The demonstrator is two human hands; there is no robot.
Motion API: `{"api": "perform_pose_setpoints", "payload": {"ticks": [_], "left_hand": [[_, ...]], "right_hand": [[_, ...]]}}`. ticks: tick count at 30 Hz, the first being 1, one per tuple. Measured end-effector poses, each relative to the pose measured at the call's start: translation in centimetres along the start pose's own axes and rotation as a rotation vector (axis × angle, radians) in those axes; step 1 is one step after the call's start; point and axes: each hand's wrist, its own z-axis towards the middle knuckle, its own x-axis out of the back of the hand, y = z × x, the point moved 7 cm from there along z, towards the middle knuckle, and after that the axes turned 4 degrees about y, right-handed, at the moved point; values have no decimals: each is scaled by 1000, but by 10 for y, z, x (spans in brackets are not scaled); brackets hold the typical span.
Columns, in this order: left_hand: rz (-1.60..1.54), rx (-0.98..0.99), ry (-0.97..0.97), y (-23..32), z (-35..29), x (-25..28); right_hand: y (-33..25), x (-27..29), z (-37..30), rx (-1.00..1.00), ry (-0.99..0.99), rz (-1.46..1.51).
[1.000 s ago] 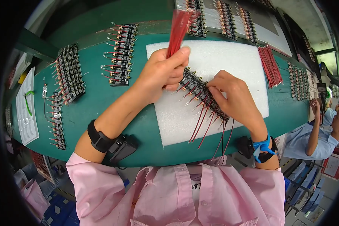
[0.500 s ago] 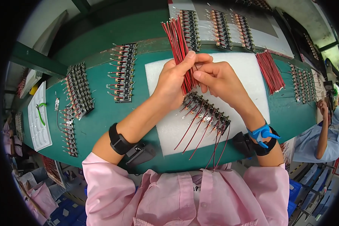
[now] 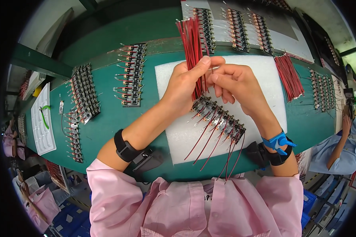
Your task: The person picks up a circuit board from a stack and places it on a foam pad. They take a bundle of wires and insert individual wires into the circuit board one by one before moving the completed board to a different stack.
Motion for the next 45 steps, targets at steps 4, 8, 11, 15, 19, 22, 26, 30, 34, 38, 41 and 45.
{"api": "perform_pose_setpoints", "payload": {"ticks": [4, 8, 11, 15, 19, 22, 26, 30, 34, 38, 41, 45], "left_hand": [[117, -63, 43, 7, -1, 18], [307, 13, -46, 3, -8, 23], [398, 64, -62, -2, -14, 18], [480, 45, -33, -3, -16, 17], [564, -18, -43, -2, -14, 19], [675, -116, -54, 1, -14, 19], [738, -251, -64, 7, -16, 15], [838, -310, -81, 8, -17, 17], [906, -196, -112, 3, -16, 20], [846, -142, -97, 3, -13, 25], [755, -198, -24, 13, -14, 26], [713, -172, -18, 12, -16, 28]], "right_hand": [[-3, 5, -7, -2, -3, 185], [-3, 9, -9, 16, 43, 218], [3, 11, -7, 40, 115, 185], [1, 10, -10, 101, 216, 82], [0, 9, -12, 130, 257, -29], [-2, 7, -15, 161, 249, -82], [-1, 6, -19, 236, 239, -169], [3, 8, -22, 275, 236, -292], [11, 6, -22, 238, 207, -312], [21, 6, -22, 175, 190, -353], [20, 2, -24, 225, 169, -531], [19, -3, -24, 253, 202, -551]]}}
